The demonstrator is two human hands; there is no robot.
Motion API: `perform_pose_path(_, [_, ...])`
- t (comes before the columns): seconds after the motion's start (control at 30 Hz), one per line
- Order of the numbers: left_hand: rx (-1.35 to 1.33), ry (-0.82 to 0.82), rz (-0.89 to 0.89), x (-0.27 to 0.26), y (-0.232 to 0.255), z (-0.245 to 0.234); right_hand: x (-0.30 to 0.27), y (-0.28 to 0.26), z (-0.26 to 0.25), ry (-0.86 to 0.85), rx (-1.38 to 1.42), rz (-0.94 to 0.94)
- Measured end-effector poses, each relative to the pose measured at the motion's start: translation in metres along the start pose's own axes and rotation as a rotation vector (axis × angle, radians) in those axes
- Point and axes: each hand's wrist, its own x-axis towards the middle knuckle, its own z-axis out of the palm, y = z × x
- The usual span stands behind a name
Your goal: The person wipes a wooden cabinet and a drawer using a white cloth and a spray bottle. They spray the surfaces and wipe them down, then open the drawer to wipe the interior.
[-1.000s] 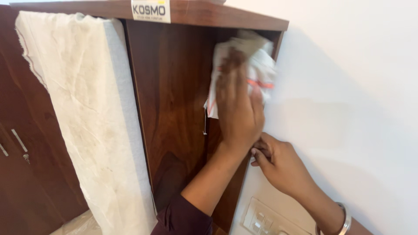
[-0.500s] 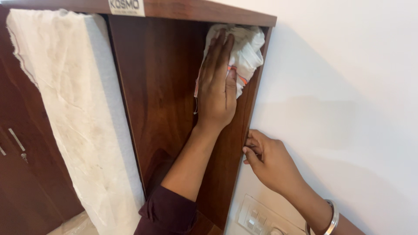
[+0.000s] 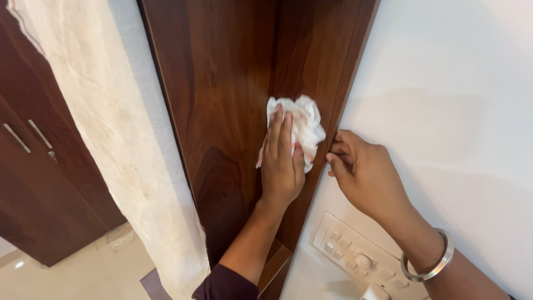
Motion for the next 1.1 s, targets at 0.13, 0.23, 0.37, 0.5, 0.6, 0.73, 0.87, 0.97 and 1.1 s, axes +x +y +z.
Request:
perform_pose_path(0.13, [0.07,-0.02,-0.026,-0.043,-0.013,0.004,-0.001,-0.003,0.004,-0.042,-0.076,0.064])
perform_pose_path(0.23, [0.082,-0.028,-0.041,-0.068,-0.018,0.006,-0.002,0.001,0.006,-0.058,-0.082,0.074])
perform_pose_path(0.37, [0.082,-0.041,-0.059,-0.097,-0.021,0.005,-0.003,0.007,0.01,-0.059,-0.075,0.026])
perform_pose_path(0.5, [0.088,-0.068,-0.097,-0.125,-0.028,0.007,-0.001,0.006,0.012,-0.079,-0.103,0.114])
perform_pose_path(0.6, [0.117,-0.091,-0.126,-0.147,-0.034,0.008,-0.002,0.002,0.013,-0.059,-0.1,0.09])
perform_pose_path(0.73, [0.109,-0.117,-0.212,-0.172,-0.035,0.009,-0.003,-0.002,0.014,-0.104,-0.209,0.138])
perform_pose_path(0.87, [0.119,-0.187,-0.346,-0.196,-0.032,0.007,-0.004,-0.001,0.014,-0.096,-0.177,0.138])
perform_pose_path(0.97, [0.129,-0.249,-0.425,-0.213,-0.028,0.003,-0.005,0.003,0.016,-0.075,-0.167,0.099])
perform_pose_path(1.1, [0.124,-0.284,-0.523,-0.219,-0.017,0.001,-0.006,0.005,0.017,-0.077,-0.189,0.108])
